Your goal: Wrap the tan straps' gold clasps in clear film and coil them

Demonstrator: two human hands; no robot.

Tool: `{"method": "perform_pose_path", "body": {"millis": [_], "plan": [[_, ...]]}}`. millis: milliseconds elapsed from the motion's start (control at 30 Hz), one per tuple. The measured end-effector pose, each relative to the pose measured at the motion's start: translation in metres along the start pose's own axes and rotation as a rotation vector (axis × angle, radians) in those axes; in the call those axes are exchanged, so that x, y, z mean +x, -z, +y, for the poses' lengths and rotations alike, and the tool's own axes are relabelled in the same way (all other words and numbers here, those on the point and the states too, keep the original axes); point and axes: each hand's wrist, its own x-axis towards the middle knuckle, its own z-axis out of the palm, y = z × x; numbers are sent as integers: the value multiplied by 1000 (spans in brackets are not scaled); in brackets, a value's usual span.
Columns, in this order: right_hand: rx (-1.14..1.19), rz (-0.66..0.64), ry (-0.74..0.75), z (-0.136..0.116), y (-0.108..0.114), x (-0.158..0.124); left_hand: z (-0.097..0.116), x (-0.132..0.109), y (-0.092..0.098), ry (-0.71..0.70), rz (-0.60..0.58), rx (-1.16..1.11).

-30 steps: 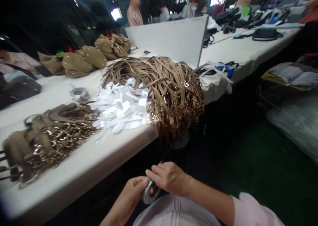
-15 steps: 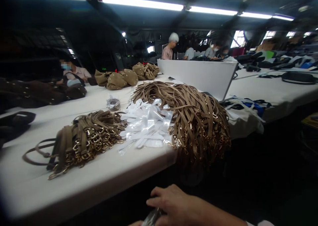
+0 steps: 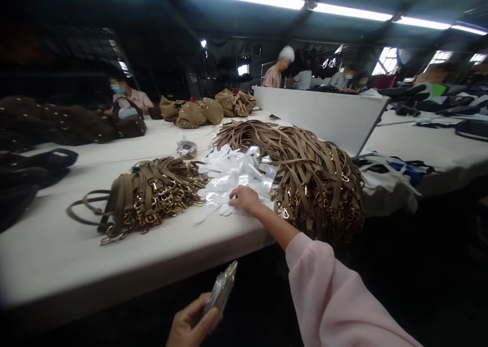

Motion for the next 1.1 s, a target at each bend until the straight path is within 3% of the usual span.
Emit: {"method": "perform_pose_path", "body": {"millis": [167, 300, 433, 500, 600, 700, 800, 933, 1000, 1100], "plan": [[69, 53, -3, -7, -3, -3, -2, 2, 6, -104, 31, 91], [206, 150, 20, -17, 18, -15, -2, 1, 7, -139, 59, 108], [690, 371, 84, -22, 55, -77, 9, -6, 6, -151, 112, 103], [838, 368, 40, -19, 62, -124, 14, -7, 5, -144, 141, 124], [884, 73, -189, -7, 44, -194, 17, -4, 2, -140, 140, 175], [940, -90, -459, 6, 1, -243, 17, 3, -7, -196, 77, 270], [1044, -91, -614, 15, -36, -265, 21, 10, -23, -453, -38, 479], [1246, -8, -604, 22, -56, -275, 30, 12, -53, -813, -241, 739], [1353, 37, -577, 25, -61, -280, 29, 8, -67, -858, -283, 774], [1531, 78, -620, 29, -67, -287, 22, 4, -79, -811, -290, 743]]}}
